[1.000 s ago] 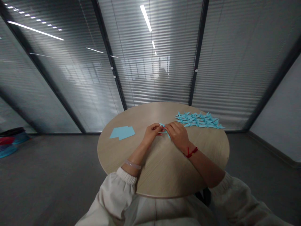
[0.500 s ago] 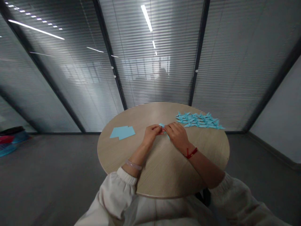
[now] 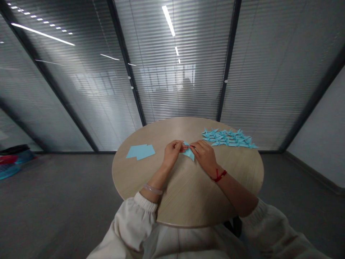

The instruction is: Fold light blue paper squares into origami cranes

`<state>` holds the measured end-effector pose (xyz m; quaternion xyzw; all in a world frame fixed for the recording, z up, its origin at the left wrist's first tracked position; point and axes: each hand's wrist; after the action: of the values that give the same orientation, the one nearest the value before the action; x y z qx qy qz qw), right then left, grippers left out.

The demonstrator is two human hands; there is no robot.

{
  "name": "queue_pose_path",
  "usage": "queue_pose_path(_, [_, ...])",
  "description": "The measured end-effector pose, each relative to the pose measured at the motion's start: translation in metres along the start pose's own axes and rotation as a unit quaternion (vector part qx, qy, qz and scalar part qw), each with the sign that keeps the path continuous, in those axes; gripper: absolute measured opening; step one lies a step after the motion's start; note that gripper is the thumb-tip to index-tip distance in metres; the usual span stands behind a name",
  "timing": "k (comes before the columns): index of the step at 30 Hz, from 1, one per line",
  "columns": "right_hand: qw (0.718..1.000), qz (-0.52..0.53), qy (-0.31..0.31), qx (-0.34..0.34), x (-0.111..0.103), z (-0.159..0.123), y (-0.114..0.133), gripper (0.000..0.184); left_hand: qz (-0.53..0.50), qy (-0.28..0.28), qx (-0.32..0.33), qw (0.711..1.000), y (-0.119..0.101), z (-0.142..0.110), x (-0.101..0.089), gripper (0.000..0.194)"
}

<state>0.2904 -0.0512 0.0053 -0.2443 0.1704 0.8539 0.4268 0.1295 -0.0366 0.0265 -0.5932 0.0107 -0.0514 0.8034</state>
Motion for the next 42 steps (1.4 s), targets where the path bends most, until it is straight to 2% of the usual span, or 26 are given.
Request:
queue_pose_path(3, [0.990,0.112,-0.035,0.078,0.003,0.001,-0.003,0.023,0.060,-0.030,0.081,0.994,-0.002,0.001,-0.004,0.037])
queue_pose_path(5, [0.973,0.185,-0.046,0.128,0.004,0.001,-0.005,0.024,0.089,-0.004,0.115,0.989,-0.003,0.002,-0.005,0.048])
queue_pose_path(8, [0.950,0.262,-0.036,0.169,0.006,0.002,-0.007,0.025,0.101,0.060,0.114,0.987,-0.004,0.002,-0.007,0.043])
queue_pose_path(10, [0.939,0.292,-0.023,0.181,0.007,0.002,-0.008,0.025,0.082,0.072,0.098,0.989,-0.003,0.002,-0.007,0.039])
queue_pose_path(14, [0.925,0.327,-0.005,0.194,0.008,0.003,-0.007,0.025,0.050,0.056,0.066,0.995,-0.002,0.003,-0.007,0.038])
queue_pose_path(22, [0.907,0.365,0.015,0.210,0.006,0.002,-0.004,0.023,0.075,0.020,0.080,0.994,0.000,0.001,-0.005,0.030])
queue_pose_path(27, [0.897,0.384,0.025,0.219,0.004,0.004,-0.003,0.023,0.089,0.028,0.084,0.992,0.000,-0.001,-0.004,0.032])
queue_pose_path(34, [0.887,0.397,0.041,0.230,0.009,0.002,-0.006,0.024,0.127,0.009,0.102,0.987,0.000,-0.002,-0.004,0.027])
queue_pose_path(39, [0.873,0.424,0.070,0.231,0.011,0.002,-0.008,0.027,0.163,0.022,0.134,0.977,-0.002,-0.003,-0.006,0.027])
queue_pose_path(42, [0.865,0.441,0.083,0.222,0.009,0.003,-0.008,0.028,0.178,0.028,0.127,0.975,0.000,-0.003,-0.007,0.031])
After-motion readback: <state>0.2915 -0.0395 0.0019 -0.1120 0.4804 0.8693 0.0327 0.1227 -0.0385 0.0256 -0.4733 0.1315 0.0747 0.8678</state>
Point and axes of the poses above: each hand's wrist, its own z-axis towards the middle knuckle, its own x-axis out of the palm, y = z × x, and after that the axes turned 1 degree about -z, right-handed
